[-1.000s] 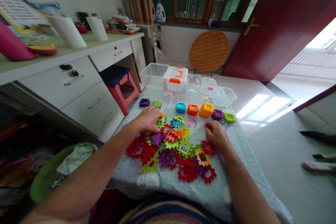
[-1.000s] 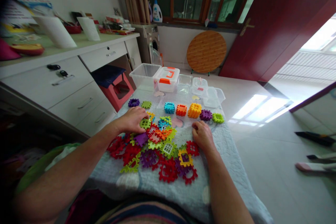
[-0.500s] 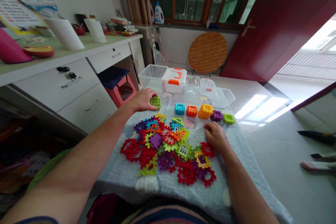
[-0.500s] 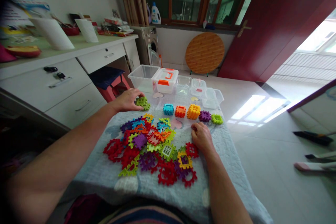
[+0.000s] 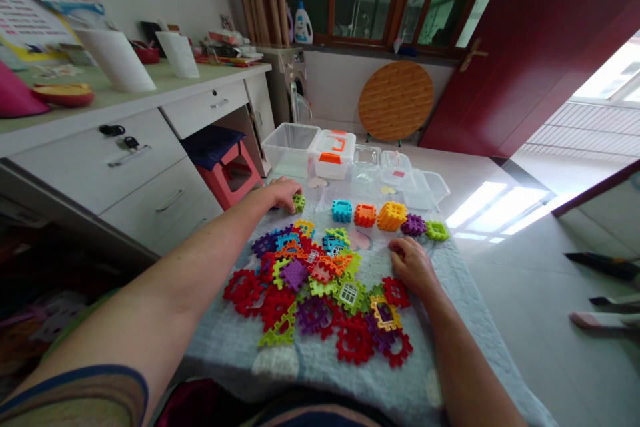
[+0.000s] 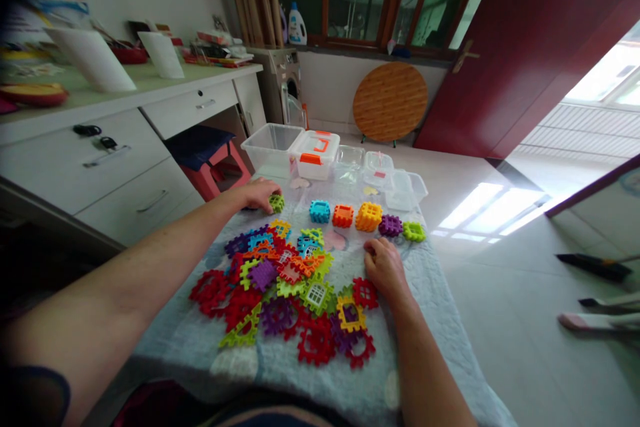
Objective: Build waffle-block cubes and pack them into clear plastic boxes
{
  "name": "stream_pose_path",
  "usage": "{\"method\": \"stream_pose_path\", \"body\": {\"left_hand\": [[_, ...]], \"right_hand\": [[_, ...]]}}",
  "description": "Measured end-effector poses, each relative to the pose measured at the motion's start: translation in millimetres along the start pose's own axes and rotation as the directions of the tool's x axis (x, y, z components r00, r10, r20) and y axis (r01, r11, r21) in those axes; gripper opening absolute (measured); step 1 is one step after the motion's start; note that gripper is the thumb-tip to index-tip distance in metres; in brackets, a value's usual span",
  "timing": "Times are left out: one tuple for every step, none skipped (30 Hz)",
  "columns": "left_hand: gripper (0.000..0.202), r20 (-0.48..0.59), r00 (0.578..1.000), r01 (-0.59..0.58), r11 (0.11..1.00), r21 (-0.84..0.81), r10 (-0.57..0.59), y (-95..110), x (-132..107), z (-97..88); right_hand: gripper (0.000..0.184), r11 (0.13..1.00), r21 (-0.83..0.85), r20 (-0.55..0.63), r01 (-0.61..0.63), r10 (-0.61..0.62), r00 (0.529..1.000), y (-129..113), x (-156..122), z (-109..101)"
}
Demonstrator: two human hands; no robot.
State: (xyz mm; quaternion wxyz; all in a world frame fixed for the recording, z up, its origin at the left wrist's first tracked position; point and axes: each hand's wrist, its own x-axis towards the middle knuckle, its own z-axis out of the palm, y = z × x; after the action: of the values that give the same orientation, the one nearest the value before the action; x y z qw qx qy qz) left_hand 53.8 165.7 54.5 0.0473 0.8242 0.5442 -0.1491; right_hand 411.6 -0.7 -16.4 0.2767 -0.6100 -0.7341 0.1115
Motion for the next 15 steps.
{"method": "stream_pose_path", "body": {"left_hand": [[0.064, 0.020, 1.000, 0.009, 1.000, -0.008, -0.009, 0.3, 0.4, 1.1], [0.066, 0.031, 0.999, 0.016, 1.000, -0.015, -0.015, 0.6, 0.5, 2.0], [0.067, 0.033, 0.999, 0.018, 1.000, -0.019, -0.018, 1.0, 0.4, 2.7], [0.067, 0.028, 0.999, 0.018, 1.000, -0.022, -0.018, 1.3, 0.2, 3.2], [0.066, 0.021, 1.000, 0.016, 1.000, -0.023, -0.015, 1.7, 0.0, 3.7], [0.064, 0.012, 1.000, 0.013, 1.000, -0.025, -0.013, 2.1, -0.2, 4.1], [0.062, 0.003, 1.000, 0.010, 1.000, -0.026, -0.010, 2.5, -0.2, 4.5], [0.061, -0.005, 1.000, 0.006, 1.000, -0.027, -0.007, 2.8, -0.1, 5.1], [0.059, -0.012, 1.000, 0.004, 1.000, -0.027, -0.004, 3.1, 0.3, 5.7], [0.058, -0.015, 1.000, 0.002, 1.000, -0.028, -0.002, 3.3, 0.7, 6.3], [0.058, -0.016, 1.000, 0.001, 1.000, -0.028, -0.001, 3.5, 1.1, 6.8], [0.059, -0.016, 1.000, 0.003, 1.000, -0.029, -0.003, 3.7, 1.2, 7.1], [0.062, -0.020, 1.000, 0.007, 1.000, -0.030, -0.008, 4.0, 0.9, 7.0], [0.065, -0.032, 0.999, 0.011, 0.999, -0.031, -0.012, 4.4, -0.2, 6.4], [0.070, -0.051, 0.999, 0.011, 0.999, -0.030, -0.013, 5.0, -2.3, 5.2]], "right_hand": [[0.019, 1.000, 0.001, 0.000, -0.002, 0.002, 1.000, -0.3, 0.0, -0.1], [0.019, 1.000, 0.003, -0.001, -0.004, 0.004, 1.000, -0.5, 0.0, -0.3], [0.018, 1.000, 0.005, -0.001, -0.006, 0.006, 1.000, -0.7, -0.1, -0.4], [0.018, 1.000, 0.007, -0.002, -0.006, 0.006, 1.000, -0.8, -0.1, -0.5], [0.018, 1.000, 0.008, -0.003, -0.005, 0.005, 1.000, -0.9, -0.2, -0.5], [0.018, 1.000, 0.009, -0.004, -0.004, 0.004, 1.000, -0.9, -0.3, -0.5], [0.018, 1.000, 0.008, -0.007, -0.002, 0.003, 1.000, -0.9, -0.3, -0.4], [0.018, 1.000, 0.006, -0.009, 0.000, 0.000, 1.000, -0.7, -0.4, -0.3], [0.018, 1.000, 0.004, -0.011, 0.003, -0.003, 1.000, -0.4, -0.5, -0.2], [0.018, 1.000, 0.002, -0.013, 0.007, -0.006, 1.000, 0.1, -0.5, 0.0], [0.018, 1.000, 0.001, -0.015, 0.010, -0.010, 1.000, 0.6, -0.5, 0.3], [0.018, 1.000, 0.000, -0.016, 0.013, -0.013, 1.000, 1.2, -0.4, 0.5], [0.018, 1.000, 0.001, -0.017, 0.015, -0.015, 1.000, 1.8, -0.3, 0.8], [0.018, 1.000, 0.001, -0.017, 0.016, -0.016, 1.000, 2.4, -0.2, 1.0], [0.018, 1.000, 0.000, -0.016, 0.015, -0.015, 1.000, 2.9, -0.1, 1.1]]}}
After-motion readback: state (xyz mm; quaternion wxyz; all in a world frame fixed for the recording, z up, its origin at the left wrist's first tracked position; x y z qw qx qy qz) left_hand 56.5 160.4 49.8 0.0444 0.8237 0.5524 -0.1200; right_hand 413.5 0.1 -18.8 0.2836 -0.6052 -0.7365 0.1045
